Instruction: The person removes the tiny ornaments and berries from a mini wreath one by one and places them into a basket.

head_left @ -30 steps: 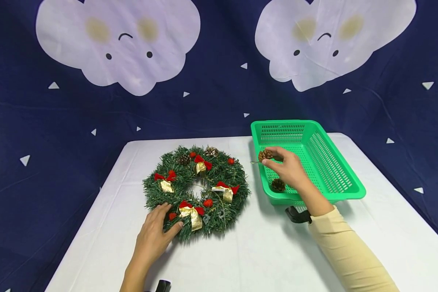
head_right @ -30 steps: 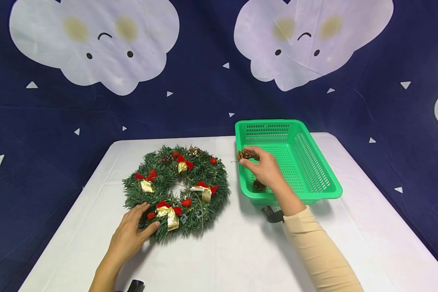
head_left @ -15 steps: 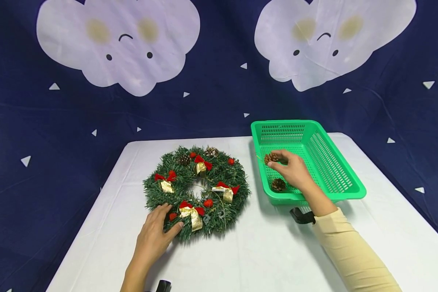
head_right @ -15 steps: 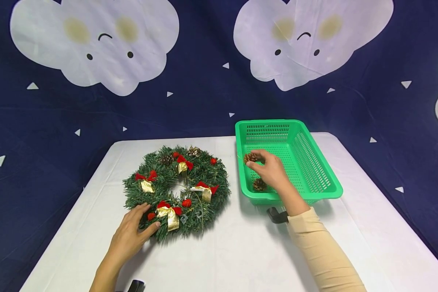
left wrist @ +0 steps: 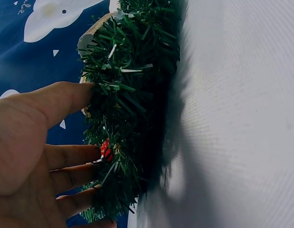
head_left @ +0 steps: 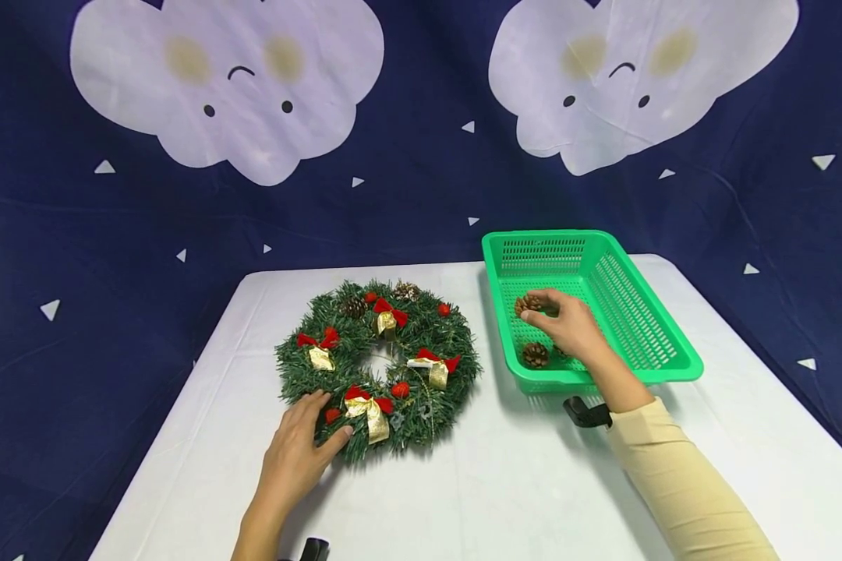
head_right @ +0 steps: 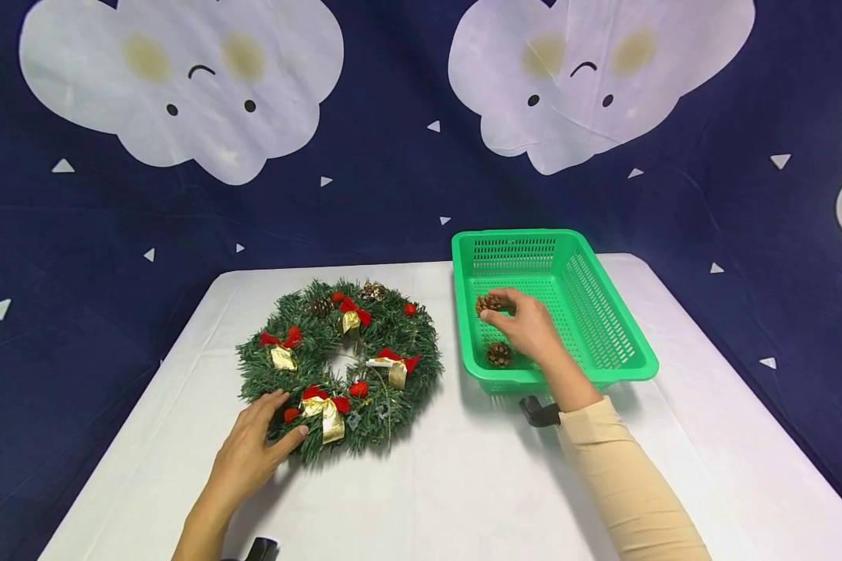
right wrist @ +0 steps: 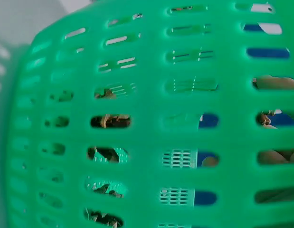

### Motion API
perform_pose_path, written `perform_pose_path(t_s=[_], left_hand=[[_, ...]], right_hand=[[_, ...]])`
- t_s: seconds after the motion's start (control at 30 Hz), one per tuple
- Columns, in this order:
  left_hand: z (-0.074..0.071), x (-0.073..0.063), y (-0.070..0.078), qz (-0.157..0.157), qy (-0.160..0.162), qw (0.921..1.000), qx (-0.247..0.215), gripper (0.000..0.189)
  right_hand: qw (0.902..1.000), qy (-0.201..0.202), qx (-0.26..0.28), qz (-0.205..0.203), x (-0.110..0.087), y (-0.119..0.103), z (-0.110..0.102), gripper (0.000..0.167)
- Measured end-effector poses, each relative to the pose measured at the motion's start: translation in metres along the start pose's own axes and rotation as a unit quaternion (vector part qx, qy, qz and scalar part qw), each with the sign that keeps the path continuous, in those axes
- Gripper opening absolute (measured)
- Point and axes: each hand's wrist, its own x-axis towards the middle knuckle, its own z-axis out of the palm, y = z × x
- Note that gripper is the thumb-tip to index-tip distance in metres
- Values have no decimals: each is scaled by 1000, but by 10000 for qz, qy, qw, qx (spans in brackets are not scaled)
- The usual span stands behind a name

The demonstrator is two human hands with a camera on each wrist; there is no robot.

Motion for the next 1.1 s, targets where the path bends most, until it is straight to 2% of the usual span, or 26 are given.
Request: perform_pose_path(t_s=[0.57,1.1], left_hand=[[0,0,0,-20,-20,10000,22,70],[0,0,0,-10,-28,10000,37,70]], right_hand=[[9966,-647,-397,307,2,16,-14,56],[9933,-859,-634,433,2,19,-16,57]])
